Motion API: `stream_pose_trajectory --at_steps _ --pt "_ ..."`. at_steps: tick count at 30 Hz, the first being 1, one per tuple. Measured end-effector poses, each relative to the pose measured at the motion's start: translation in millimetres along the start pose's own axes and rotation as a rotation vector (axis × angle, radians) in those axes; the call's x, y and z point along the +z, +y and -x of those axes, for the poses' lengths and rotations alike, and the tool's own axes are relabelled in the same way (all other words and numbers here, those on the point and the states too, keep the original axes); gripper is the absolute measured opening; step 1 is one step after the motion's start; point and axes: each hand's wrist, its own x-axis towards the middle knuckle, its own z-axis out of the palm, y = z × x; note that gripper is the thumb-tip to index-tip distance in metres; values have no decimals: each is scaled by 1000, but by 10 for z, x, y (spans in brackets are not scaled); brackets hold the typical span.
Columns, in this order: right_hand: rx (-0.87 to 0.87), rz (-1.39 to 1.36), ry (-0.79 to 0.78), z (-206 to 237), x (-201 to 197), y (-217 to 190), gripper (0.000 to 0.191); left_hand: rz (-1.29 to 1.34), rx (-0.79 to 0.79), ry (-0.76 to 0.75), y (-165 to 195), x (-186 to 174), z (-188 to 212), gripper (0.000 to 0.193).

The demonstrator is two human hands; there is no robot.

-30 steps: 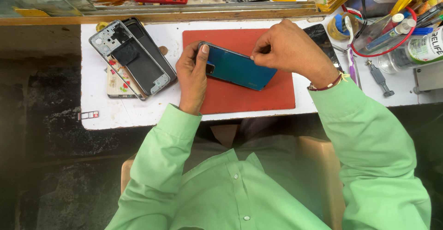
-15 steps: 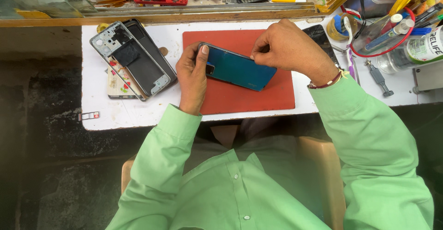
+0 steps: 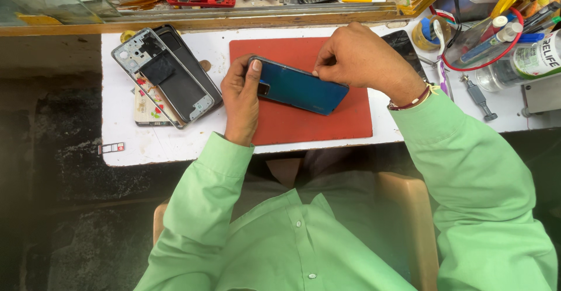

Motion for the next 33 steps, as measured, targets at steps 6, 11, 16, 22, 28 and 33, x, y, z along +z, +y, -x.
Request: stream_pose_trajectory --at_steps 6,11,16,22,28,33 --pt "-73 32 64 -15 0 -126 14 45 7 -36 18 -7 26 24" --pt "-11 67 59 -57 36 -178 13 30 19 -29 30 -5 28 24" --pt "-45 -96 105 -103 98 -82 15 -27 -9 50 32 22 14 29" --pt "-3 -238 94 -127 176 70 15 -61 -20 56 36 28 -4 32" --pt "-18 -275 111 -141 199 74 15 -87 -18 66 27 34 -6 32" --pt "16 -257 130 -137 223 37 15 -70 -19 60 13 28 -4 32"
